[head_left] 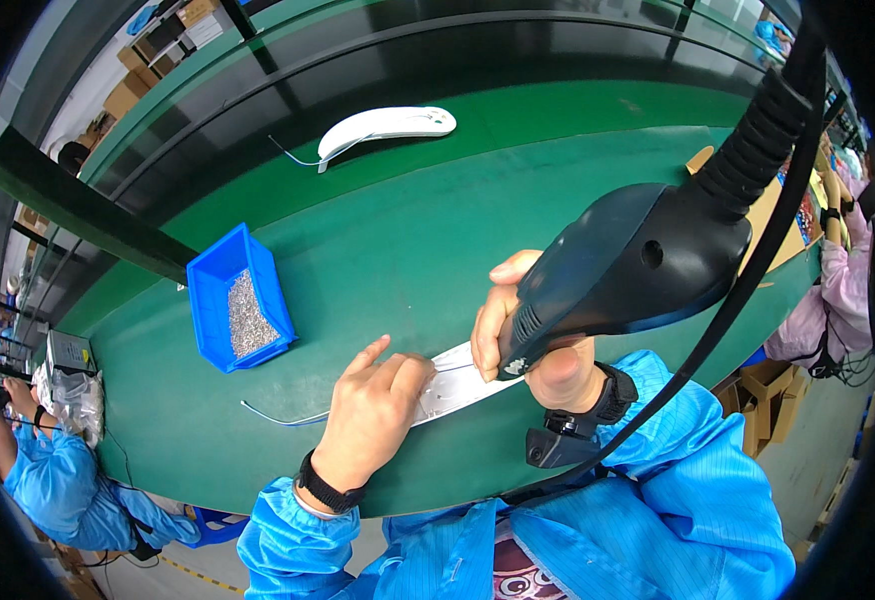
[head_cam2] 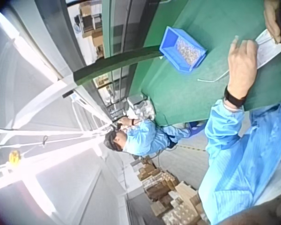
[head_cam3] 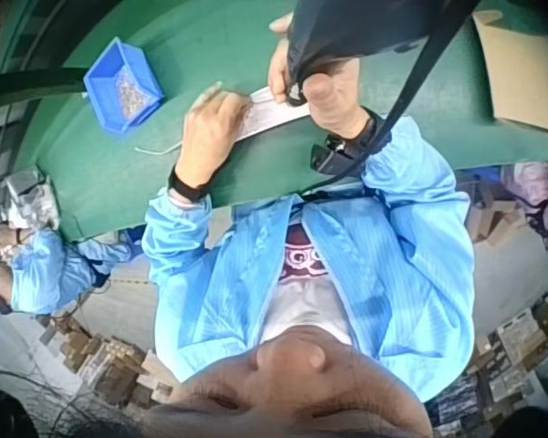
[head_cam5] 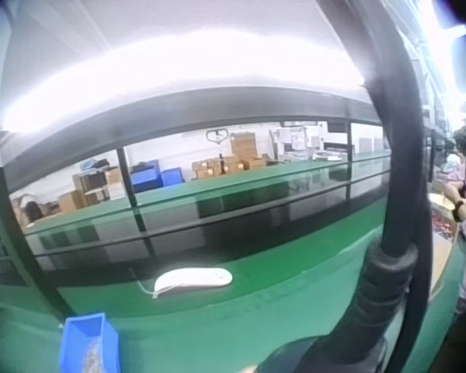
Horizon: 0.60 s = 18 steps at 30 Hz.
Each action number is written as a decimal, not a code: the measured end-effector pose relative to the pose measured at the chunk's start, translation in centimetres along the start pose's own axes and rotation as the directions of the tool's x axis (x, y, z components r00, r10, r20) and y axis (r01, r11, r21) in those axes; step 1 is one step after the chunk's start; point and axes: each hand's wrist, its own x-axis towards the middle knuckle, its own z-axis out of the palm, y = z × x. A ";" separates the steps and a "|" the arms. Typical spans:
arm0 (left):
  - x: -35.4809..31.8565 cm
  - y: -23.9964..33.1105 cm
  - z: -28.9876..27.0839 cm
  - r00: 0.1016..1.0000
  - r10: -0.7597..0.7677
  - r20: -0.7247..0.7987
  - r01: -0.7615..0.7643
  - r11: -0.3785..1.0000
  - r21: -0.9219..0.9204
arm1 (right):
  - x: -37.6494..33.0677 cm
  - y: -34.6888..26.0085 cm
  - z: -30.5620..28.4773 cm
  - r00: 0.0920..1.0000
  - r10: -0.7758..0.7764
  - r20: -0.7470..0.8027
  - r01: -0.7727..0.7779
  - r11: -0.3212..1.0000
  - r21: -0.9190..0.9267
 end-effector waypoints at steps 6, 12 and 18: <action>0.0 -0.1 0.3 1.000 0.007 0.008 -0.007 1.000 0.014 | -0.1 -0.1 -0.4 1.000 0.022 0.007 -0.022 0.999 -0.026; 0.2 -0.1 0.5 1.000 0.003 0.010 -0.003 1.000 0.023 | 0.2 -0.4 -0.8 1.000 0.011 -0.027 -0.013 0.998 -0.065; 1.5 1.0 -1.2 0.995 -0.001 -0.102 -0.003 0.999 -0.039 | 0.7 -0.5 -0.6 0.999 -0.047 0.015 0.049 0.992 -0.119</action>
